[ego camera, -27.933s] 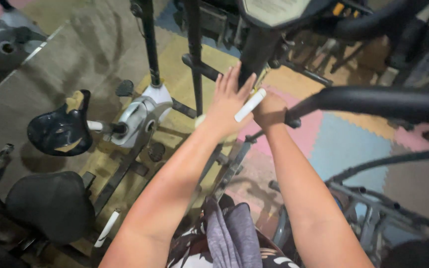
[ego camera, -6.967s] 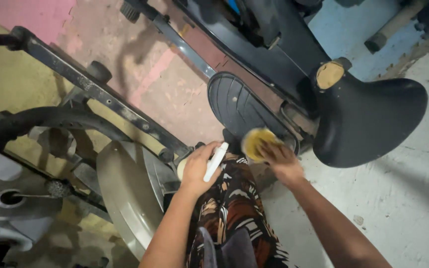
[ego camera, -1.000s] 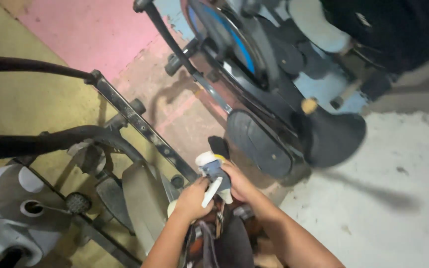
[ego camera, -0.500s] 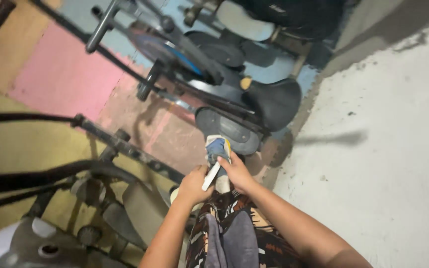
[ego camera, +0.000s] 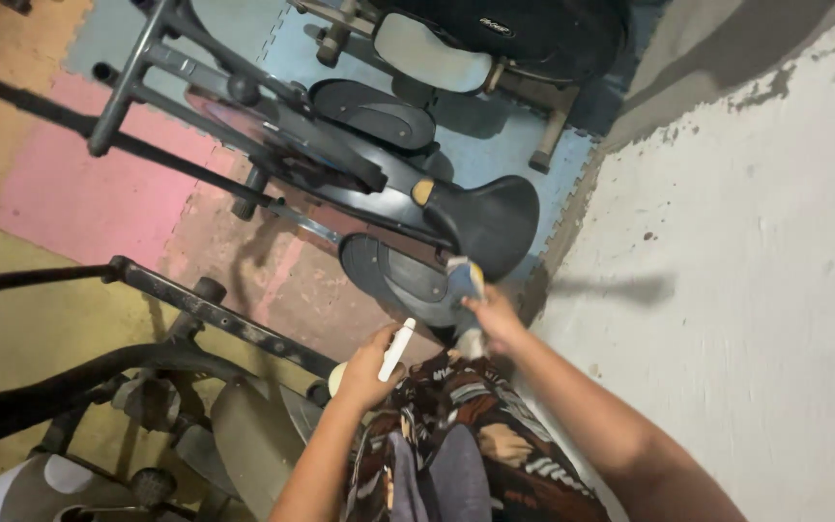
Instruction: Cleaning and wiping down several exercise machines using a spray bottle and cloth.
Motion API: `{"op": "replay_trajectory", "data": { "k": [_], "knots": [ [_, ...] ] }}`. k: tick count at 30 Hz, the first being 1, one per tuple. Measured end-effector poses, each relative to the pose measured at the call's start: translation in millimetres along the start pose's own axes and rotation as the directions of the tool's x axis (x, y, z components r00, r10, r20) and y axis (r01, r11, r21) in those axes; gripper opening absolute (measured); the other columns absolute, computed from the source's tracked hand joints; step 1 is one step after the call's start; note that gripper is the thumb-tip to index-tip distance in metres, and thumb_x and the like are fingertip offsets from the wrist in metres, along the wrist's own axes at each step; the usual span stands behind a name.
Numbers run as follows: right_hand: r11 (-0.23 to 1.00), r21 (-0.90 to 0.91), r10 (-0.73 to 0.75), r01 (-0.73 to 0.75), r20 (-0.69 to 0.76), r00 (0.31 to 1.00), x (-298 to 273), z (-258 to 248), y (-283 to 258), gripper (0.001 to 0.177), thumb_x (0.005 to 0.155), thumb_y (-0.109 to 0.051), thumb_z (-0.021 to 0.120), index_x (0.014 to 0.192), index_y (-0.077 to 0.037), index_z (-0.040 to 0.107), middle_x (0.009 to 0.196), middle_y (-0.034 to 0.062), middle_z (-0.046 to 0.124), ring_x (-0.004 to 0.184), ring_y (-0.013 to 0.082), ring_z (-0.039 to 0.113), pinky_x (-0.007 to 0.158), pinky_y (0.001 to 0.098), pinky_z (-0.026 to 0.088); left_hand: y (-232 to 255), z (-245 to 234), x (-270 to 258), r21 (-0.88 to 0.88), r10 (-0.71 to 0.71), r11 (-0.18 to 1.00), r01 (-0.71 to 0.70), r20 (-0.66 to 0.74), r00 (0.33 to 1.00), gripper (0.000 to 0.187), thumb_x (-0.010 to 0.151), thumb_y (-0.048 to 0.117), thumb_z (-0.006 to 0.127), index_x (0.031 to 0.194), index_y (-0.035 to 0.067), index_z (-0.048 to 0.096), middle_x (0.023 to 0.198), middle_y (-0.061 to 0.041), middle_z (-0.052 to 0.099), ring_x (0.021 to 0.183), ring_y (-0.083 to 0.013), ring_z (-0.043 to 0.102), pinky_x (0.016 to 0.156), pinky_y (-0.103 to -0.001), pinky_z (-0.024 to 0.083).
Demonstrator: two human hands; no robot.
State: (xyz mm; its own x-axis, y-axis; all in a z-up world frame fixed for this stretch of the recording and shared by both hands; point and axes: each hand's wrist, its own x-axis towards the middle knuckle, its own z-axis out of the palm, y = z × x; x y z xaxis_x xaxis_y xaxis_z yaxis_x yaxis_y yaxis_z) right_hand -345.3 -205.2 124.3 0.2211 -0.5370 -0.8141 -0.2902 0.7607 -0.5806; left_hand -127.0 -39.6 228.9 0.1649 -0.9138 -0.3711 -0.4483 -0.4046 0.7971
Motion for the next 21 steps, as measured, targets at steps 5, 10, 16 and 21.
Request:
{"op": "replay_trajectory", "data": {
  "k": [5,10,16,21],
  "knots": [
    [0.44,-0.628,-0.768,0.642,0.108,0.631,65,-28,-102,0.046,0.083,-0.005,0.069,0.129,-0.005,0.064,0.136,0.0174,0.064,0.131,0.0382,0.057,0.112,0.0457,0.044,39,31,65,-0.01,-0.007,1.0,0.007,-0.008,1.0,0.07,0.069,0.006,0.075,0.136,0.01,0.054,0.126,-0.022,0.066,0.117,-0.044,0.062,0.096,-0.047,0.051],
    [0.007,-0.782,-0.718,0.623,0.429,0.548,149,-44,-127,0.049,0.086,-0.001,0.063,0.128,-0.025,0.07,0.152,0.0085,0.056,0.145,0.0391,0.043,0.117,0.0501,0.036,44,70,112,-0.022,-0.016,1.0,0.016,0.002,1.0,0.073,0.07,0.006,0.076,0.139,0.009,0.052,0.127,-0.022,0.065,0.118,-0.0446,0.061,0.097,-0.047,0.051],
    [-0.227,-0.735,-0.635,0.639,0.609,0.476,142,-110,-79,0.062,0.088,0.001,0.058,0.142,-0.029,0.061,0.161,0.0076,0.041,0.153,0.034,0.029,0.123,0.059,0.027,57,84,126,0.006,-0.163,0.987,0.163,0.082,0.983,0.073,0.072,0.009,0.076,0.142,0.011,0.051,0.128,-0.02,0.066,0.119,-0.0424,0.062,0.098,-0.046,0.051],
    [0.189,-0.796,-0.56,0.575,0.393,0.729,106,-191,-58,0.061,0.083,0.004,0.055,0.135,-0.026,0.066,0.158,0.0053,0.049,0.132,0.0306,0.046,0.11,0.0474,0.037,45,85,127,-0.015,-0.062,0.998,0.063,0.06,0.996,0.074,0.072,0.007,0.075,0.141,0.01,0.051,0.13,-0.021,0.065,0.121,-0.0432,0.06,0.101,-0.047,0.049]
  ]
}}
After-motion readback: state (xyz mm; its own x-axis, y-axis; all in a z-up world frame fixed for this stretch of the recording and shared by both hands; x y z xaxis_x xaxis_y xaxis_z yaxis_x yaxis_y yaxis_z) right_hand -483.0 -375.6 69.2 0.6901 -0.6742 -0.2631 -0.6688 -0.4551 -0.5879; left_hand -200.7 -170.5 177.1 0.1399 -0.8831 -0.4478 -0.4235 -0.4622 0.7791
